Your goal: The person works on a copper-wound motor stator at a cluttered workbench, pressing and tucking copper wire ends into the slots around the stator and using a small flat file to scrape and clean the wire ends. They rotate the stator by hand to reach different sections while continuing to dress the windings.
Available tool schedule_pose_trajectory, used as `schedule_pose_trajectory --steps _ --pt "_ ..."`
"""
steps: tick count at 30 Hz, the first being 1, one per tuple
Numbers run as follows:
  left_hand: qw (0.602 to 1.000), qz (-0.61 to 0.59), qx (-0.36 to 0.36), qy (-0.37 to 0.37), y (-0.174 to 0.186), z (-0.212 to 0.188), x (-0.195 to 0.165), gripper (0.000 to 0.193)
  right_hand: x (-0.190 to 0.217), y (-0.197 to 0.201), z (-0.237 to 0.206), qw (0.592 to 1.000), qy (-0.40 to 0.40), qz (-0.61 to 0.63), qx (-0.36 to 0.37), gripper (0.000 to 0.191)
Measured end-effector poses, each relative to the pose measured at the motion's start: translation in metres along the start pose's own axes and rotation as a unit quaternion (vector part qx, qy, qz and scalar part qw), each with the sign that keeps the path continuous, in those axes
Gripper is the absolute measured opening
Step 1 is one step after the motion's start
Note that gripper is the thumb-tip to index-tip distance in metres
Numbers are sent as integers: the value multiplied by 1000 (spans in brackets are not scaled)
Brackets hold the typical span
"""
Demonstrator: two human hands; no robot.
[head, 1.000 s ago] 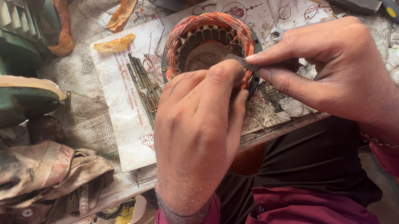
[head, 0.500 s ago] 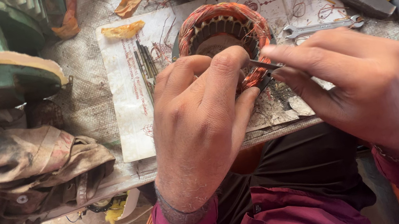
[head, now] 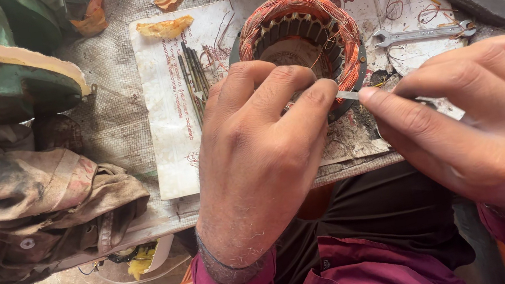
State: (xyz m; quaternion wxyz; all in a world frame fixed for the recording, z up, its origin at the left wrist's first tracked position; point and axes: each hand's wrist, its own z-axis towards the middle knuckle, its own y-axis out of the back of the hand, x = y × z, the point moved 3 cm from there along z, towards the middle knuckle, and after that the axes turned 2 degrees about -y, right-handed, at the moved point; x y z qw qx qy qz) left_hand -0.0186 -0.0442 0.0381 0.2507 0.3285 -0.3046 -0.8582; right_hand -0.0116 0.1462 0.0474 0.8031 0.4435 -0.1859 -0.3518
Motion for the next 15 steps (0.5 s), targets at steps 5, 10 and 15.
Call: schedule_pose_trajectory --steps 5,10,15 --pt "1000 11 14 13 -8 -4 3 25 0 -2 0 1000 13 10 6 28" --pt "999 16 24 14 -12 -7 5 22 0 -1 0 1000 26 14 -2 27" --pt "999 23 22 14 -16 -8 7 19 0 -3 0 999 36 9 -1 29"
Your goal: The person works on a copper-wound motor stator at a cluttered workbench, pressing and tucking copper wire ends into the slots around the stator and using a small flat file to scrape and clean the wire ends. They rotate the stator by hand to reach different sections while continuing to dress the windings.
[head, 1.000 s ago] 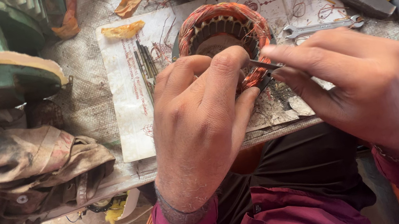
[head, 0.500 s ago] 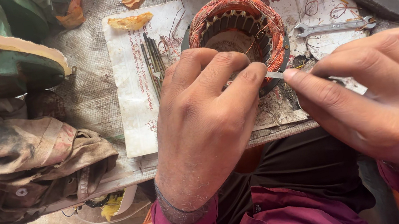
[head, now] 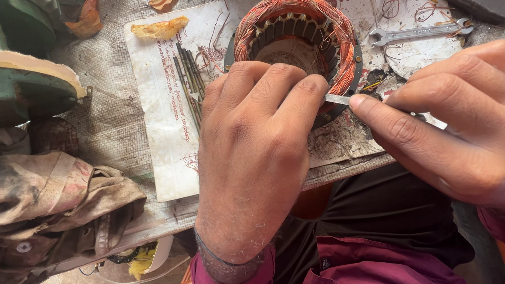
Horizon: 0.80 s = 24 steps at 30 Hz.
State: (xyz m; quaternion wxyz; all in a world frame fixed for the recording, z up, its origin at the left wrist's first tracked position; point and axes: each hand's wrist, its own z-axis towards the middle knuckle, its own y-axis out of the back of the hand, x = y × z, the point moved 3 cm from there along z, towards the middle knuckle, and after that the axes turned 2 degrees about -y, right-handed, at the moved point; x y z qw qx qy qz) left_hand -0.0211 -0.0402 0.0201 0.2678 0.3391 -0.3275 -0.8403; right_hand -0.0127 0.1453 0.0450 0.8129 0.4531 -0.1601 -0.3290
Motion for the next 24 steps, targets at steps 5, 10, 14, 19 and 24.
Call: schedule_pose_trajectory --steps 5,10,14,19,24 --pt "1000 1 -3 -1 -3 2 2 17 0 -1 0 1000 0 -2 6 31" --pt "1000 -10 -7 6 -5 2 3 21 1 -2 -1 1000 18 -5 2 37" --pt "1000 -24 -6 8 -5 3 5 20 1 -2 -3 1000 23 6 4 43" --pt "999 -34 -9 10 -6 4 5 18 3 -1 -4 1000 15 12 21 50" --pt "999 -44 -9 19 -7 3 8 23 6 -3 -5 1000 7 -7 19 43"
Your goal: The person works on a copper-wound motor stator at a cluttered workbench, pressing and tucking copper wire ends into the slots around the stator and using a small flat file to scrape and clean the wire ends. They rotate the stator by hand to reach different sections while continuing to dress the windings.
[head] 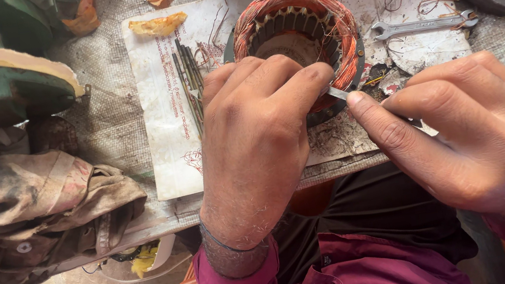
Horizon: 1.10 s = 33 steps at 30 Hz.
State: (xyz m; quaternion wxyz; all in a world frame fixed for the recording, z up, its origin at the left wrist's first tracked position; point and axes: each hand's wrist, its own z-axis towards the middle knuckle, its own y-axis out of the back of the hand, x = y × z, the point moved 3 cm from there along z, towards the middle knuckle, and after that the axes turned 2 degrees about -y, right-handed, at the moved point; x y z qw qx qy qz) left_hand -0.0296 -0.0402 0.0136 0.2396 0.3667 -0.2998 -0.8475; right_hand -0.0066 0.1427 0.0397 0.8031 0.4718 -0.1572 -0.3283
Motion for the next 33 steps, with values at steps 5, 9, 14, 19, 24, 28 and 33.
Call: schedule_pose_trajectory --steps 5,9,14,19,24,28,33 --pt "1000 -19 -3 -1 3 0 2 21 1 -2 3 1000 -1 -11 -23 39" --pt "999 -34 -5 5 6 1 2 19 -3 -5 8 1000 17 12 -24 41" --pt "999 -46 -14 3 7 -2 5 17 -5 -9 16 997 33 56 -48 34" --pt "999 -31 -20 -1 5 -4 6 17 -8 -18 20 994 28 83 -63 19" --pt "999 -39 -19 4 6 -6 8 18 -10 -24 17 990 -14 119 -70 15" --pt "998 -54 -22 3 9 -8 8 17 -10 -23 14 990 4 125 -70 18" --pt "998 -53 -17 -3 10 -7 9 18 -12 -24 13 991 11 117 -65 17"
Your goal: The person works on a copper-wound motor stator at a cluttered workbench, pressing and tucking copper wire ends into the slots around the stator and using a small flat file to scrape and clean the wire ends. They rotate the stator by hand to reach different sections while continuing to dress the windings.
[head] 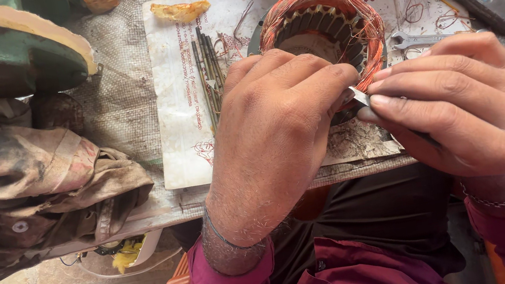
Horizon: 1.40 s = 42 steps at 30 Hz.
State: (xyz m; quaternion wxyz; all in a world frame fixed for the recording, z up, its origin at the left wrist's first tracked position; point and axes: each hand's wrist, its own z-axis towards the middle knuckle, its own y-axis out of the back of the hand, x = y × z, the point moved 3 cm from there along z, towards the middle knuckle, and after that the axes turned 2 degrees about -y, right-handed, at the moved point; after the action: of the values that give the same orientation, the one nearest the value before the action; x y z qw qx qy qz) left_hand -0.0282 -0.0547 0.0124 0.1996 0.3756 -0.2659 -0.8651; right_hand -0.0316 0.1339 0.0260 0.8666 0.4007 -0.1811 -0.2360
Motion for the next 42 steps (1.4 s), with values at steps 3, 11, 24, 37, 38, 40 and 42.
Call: schedule_pose_trajectory --steps 3,11,24,37,38,40,42 --pt "1000 5 -3 1 -1 2 -2 20 -1 -1 0 1000 4 -8 -7 17" --pt "999 -7 -33 -5 1 6 -6 22 2 -6 0 999 8 -44 -11 17" --pt "1000 5 -17 -4 0 5 -7 25 9 -6 4 998 10 -64 -23 11" --pt "999 -34 -4 -32 11 1 -4 23 14 0 12 999 -18 -49 17 13" --pt "999 -33 -1 -37 12 1 -4 24 14 0 12 998 -13 -50 18 13" --pt "999 -15 4 -42 12 1 -3 21 13 -3 10 998 -8 -56 10 11" --pt "999 14 9 -40 9 2 -3 17 11 -7 6 998 -11 -61 -4 9"
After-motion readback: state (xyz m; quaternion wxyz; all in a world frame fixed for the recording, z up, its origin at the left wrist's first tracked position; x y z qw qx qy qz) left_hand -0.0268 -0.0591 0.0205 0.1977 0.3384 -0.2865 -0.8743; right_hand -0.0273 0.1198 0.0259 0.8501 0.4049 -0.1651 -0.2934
